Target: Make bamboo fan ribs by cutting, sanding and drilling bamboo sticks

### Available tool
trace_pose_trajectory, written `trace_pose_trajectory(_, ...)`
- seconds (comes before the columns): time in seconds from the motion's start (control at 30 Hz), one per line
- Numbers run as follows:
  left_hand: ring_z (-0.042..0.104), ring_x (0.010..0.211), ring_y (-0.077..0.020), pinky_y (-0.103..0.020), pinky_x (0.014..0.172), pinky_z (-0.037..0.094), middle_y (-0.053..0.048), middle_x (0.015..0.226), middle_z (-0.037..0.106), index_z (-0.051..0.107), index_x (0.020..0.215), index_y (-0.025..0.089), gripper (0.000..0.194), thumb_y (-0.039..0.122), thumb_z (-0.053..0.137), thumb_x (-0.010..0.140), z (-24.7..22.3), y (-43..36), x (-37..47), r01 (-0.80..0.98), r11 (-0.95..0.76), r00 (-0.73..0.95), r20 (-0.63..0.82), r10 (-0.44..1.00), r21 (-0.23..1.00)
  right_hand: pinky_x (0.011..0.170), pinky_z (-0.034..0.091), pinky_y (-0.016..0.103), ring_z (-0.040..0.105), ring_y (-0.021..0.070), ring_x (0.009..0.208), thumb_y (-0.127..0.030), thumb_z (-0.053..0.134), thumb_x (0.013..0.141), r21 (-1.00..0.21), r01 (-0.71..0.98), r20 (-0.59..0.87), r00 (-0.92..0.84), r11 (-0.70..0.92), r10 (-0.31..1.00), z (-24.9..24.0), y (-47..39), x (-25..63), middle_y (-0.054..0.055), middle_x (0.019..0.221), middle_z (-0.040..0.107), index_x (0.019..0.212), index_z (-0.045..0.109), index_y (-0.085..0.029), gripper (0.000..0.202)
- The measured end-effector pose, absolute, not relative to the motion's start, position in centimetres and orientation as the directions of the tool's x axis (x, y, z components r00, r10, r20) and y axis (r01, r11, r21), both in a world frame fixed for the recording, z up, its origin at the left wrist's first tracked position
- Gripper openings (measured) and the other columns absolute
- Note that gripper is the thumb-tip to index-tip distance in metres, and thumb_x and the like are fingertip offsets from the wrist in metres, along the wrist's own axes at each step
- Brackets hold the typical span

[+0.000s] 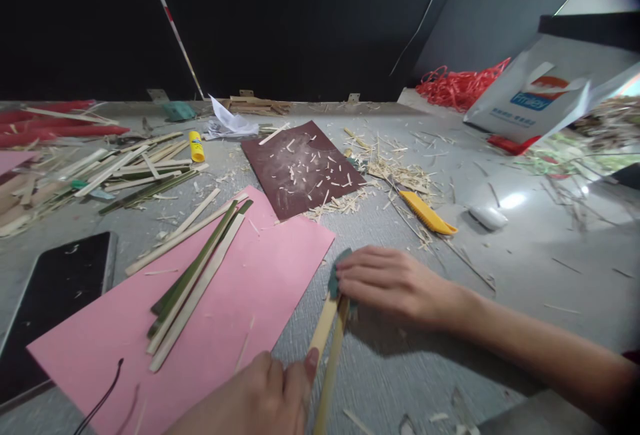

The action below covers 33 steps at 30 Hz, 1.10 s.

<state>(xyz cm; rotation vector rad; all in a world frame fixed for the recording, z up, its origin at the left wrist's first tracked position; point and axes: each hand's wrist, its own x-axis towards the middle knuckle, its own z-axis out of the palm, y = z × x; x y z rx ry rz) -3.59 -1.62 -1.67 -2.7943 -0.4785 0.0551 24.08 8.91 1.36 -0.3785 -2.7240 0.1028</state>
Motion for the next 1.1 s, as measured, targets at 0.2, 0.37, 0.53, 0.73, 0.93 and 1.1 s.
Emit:
trace_pose_trajectory(0.2,0.047,0.052,-0.0132,-0.030,0.048,0.023,0.001,0.064,0.057,0.063,0.136,0.003,0.046,0.019,0.068,0.093,-2.9,-1.0,-3.8,0.283,-0.904,0.956,0.022,0.292,-0.321,0.089,0.058,0.043,0.072,0.0233,0.100,0.001,0.044,0.094,-0.090,0.537,0.465,-0.722,0.839,0.513,0.2,12.2,27.2,0.011,0.107,0.075,0.114,0.066,-0.015,0.033)
trace_pose_trajectory(0.37,0.046,0.051,-0.0131,-0.030,0.050,0.024,0.001,0.063,0.058,0.062,0.138,0.002,0.048,0.017,0.067,0.093,-3.1,-1.3,-3.8,0.292,-0.907,0.954,0.025,0.299,-0.303,0.089,0.058,0.039,0.071,0.0223,0.105,0.002,0.044,0.092,-0.129,0.343,0.473,-0.804,0.931,0.361,0.1,10.6,25.6,0.011,0.105,0.075,0.114,0.064,-0.013,0.033)
trace_pose_trajectory(0.53,0.046,0.051,-0.0128,-0.030,0.050,0.024,0.000,0.065,0.060,0.063,0.136,0.001,0.046,0.017,0.069,0.093,-2.9,-1.4,-3.5,0.309,-0.913,0.949,0.029,0.312,-0.265,0.087,0.058,0.041,0.070,0.0252,0.104,-0.009,0.045,0.103,-0.062,0.237,0.431,-0.870,0.970,0.240,0.7,8.9,24.0,0.014,0.099,0.074,0.107,0.063,-0.011,0.019)
trace_pose_trajectory(0.73,0.046,0.050,-0.0128,-0.029,0.050,0.025,-0.001,0.069,0.061,0.061,0.136,0.000,0.048,0.018,0.069,0.092,-2.8,-1.0,-3.7,0.289,-0.933,0.957,0.028,0.290,-0.216,0.087,0.057,0.036,0.069,0.0205,0.100,-0.013,0.048,0.105,-0.155,0.196,0.382,-0.892,0.968,0.241,0.8,8.5,23.6,0.011,0.099,0.073,0.103,0.065,-0.015,0.018)
trace_pose_trajectory(0.93,0.046,0.050,-0.0131,-0.029,0.050,0.026,0.001,0.066,0.059,0.057,0.139,-0.002,0.052,0.017,0.068,0.092,-3.0,-0.8,-4.0,0.270,-0.941,0.962,0.006,0.274,-0.202,0.087,0.056,0.038,0.069,0.0214,0.099,-0.005,0.041,0.101,-0.162,0.315,0.395,-0.848,0.935,0.354,0.5,10.3,25.0,0.011,0.098,0.073,0.109,0.064,-0.015,0.027)
trace_pose_trajectory(1.1,0.049,0.051,-0.0129,-0.029,0.049,0.026,0.001,0.067,0.059,0.057,0.140,0.001,0.049,0.015,0.067,0.093,-2.7,-1.0,-3.9,0.305,-0.926,0.950,0.006,0.311,-0.223,0.085,0.057,0.039,0.069,0.0214,0.094,0.001,0.042,0.090,-0.136,0.425,0.371,-0.816,0.895,0.443,0.1,11.8,26.2,0.010,0.103,0.073,0.108,0.066,-0.015,0.034)
